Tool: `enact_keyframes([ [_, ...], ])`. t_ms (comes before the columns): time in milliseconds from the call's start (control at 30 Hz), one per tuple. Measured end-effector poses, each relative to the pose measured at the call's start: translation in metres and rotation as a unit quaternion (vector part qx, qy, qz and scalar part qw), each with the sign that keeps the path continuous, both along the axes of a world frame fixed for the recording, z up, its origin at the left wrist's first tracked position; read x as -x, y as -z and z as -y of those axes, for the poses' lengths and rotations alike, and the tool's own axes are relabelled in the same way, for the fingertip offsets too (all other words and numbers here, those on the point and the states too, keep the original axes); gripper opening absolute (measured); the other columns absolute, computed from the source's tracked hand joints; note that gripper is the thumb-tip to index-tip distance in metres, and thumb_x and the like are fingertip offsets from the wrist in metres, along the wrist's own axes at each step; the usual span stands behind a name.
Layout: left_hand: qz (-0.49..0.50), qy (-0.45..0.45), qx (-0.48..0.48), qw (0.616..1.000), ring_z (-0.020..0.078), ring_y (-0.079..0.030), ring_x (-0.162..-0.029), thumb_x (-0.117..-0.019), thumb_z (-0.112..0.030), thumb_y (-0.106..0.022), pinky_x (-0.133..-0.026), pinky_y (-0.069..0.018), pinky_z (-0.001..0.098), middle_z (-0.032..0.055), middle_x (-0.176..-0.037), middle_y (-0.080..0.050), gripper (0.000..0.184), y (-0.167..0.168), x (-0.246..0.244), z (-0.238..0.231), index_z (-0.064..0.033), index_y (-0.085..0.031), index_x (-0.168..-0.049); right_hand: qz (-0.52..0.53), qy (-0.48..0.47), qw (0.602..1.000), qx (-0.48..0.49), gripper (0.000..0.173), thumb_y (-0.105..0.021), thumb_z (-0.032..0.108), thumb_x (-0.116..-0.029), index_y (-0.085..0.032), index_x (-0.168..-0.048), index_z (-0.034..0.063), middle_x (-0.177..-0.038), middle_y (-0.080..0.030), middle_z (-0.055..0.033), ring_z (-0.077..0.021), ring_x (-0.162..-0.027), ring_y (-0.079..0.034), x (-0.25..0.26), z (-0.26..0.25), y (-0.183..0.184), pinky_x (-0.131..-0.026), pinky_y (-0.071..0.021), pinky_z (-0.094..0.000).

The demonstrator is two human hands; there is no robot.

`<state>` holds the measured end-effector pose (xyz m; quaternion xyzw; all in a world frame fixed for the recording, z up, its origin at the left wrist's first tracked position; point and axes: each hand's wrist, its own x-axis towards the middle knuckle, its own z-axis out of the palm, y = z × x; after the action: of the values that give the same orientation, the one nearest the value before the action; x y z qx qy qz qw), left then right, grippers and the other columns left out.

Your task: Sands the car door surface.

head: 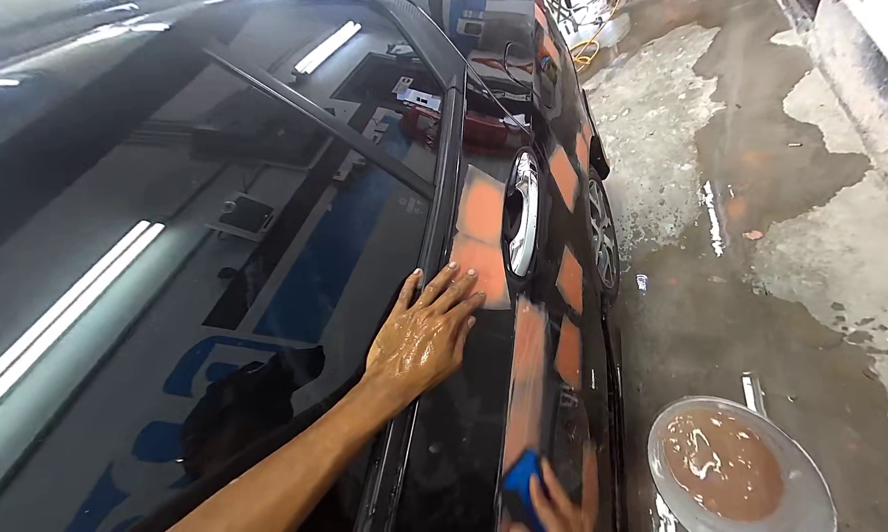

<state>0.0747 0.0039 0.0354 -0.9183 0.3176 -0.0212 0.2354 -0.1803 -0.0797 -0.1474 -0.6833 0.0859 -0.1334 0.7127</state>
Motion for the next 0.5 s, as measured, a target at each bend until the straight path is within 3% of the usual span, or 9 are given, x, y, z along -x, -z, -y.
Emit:
enact_keyframes([
  [33,-0.004,0.000,-0.002,1.000,0.0241,-0.028,-0.155,-0.1060,-0.034,-0.035,-0.124,-0.0172,0.0590,-0.0039,-0.160,-0.045,0.046,0.000,0.001,0.000,-0.0257,-0.062,-0.143,-0.004,0.015,1.000,0.010,0.048,-0.057,0.034,-0.1016,-0.064,-0.137,0.0029,-0.150,-0.053,-0.0199,-0.0307,-0.134,-0.055,-0.029,0.009,0.001,-0.113,-0.0393,-0.0529],
  [100,-0.008,-0.002,-0.002,1.000,0.0249,-0.028,-0.155,-0.1058,-0.034,-0.036,-0.124,-0.0164,0.0590,-0.0030,-0.160,-0.044,0.046,-0.001,0.001,0.001,-0.0254,-0.061,-0.143,-0.022,0.065,0.997,0.047,0.046,-0.059,0.031,-0.0963,-0.068,-0.134,0.0070,-0.146,-0.058,-0.0151,-0.0336,-0.125,-0.062,-0.105,0.027,0.012,-0.100,-0.0477,-0.0548],
  [167,-0.008,-0.007,-0.005,1.000,0.0237,-0.027,-0.155,-0.1064,-0.034,-0.035,-0.124,-0.0160,0.0581,-0.0037,-0.161,-0.043,0.046,-0.002,-0.001,0.001,-0.0257,-0.061,-0.144,-0.072,0.062,0.995,0.031,0.044,-0.062,0.027,-0.0972,-0.066,-0.137,0.0100,-0.147,-0.058,-0.0115,-0.0367,-0.126,-0.059,-0.151,0.042,0.016,-0.102,-0.0456,-0.0573],
  [233,-0.008,-0.007,-0.007,1.000,0.0237,-0.026,-0.155,-0.1065,-0.035,-0.035,-0.124,-0.0155,0.0581,-0.0038,-0.161,-0.043,0.046,-0.001,0.001,0.001,-0.0258,-0.060,-0.144,-0.071,0.051,0.995,0.046,0.046,-0.059,0.029,-0.0980,-0.064,-0.138,0.0080,-0.148,-0.057,-0.0132,-0.0365,-0.131,-0.058,-0.129,0.036,0.011,-0.106,-0.0440,-0.0578],
  [300,0.002,0.005,0.001,1.000,0.0245,-0.027,-0.155,-0.1056,-0.034,-0.035,-0.124,-0.0163,0.0593,-0.0033,-0.161,-0.043,0.046,0.000,0.000,0.000,-0.0249,-0.062,-0.143,-0.024,0.045,0.997,0.061,0.047,-0.060,0.029,-0.0973,-0.066,-0.134,0.0012,-0.145,-0.057,-0.0215,-0.0393,-0.124,-0.061,-0.066,0.018,0.004,-0.102,-0.0462,-0.0565],
  [367,0.007,0.006,0.005,1.000,0.0237,-0.028,-0.155,-0.1054,-0.034,-0.036,-0.124,-0.0169,0.0590,-0.0041,-0.161,-0.044,0.046,0.000,0.000,0.000,-0.0257,-0.062,-0.142,-0.010,0.016,0.999,0.028,0.047,-0.061,0.032,-0.1004,-0.065,-0.134,-0.0007,-0.146,-0.055,-0.0250,-0.0382,-0.126,-0.059,-0.028,0.009,0.001,-0.110,-0.0414,-0.0531],
  [433,0.009,0.006,0.003,1.000,0.0229,-0.028,-0.154,-0.1056,-0.035,-0.035,-0.124,-0.0181,0.0584,-0.0048,-0.160,-0.044,0.046,0.001,-0.001,0.000,-0.0264,-0.063,-0.142,-0.011,0.028,0.999,0.040,0.047,-0.061,0.034,-0.0991,-0.067,-0.135,0.0042,-0.147,-0.056,-0.0195,-0.0339,-0.126,-0.060,-0.062,0.020,0.006,-0.105,-0.0457,-0.0533],
  [500,0.007,0.005,0.002,1.000,0.0235,-0.029,-0.154,-0.1057,-0.034,-0.035,-0.123,-0.0184,0.0588,-0.0041,-0.160,-0.045,0.046,0.002,0.000,-0.001,-0.0258,-0.063,-0.142,-0.049,0.046,0.996,0.066,0.044,-0.059,0.030,-0.0970,-0.067,-0.136,0.0093,-0.147,-0.058,-0.0136,-0.0344,-0.131,-0.058,-0.138,0.041,0.009,-0.105,-0.0464,-0.0558],
])
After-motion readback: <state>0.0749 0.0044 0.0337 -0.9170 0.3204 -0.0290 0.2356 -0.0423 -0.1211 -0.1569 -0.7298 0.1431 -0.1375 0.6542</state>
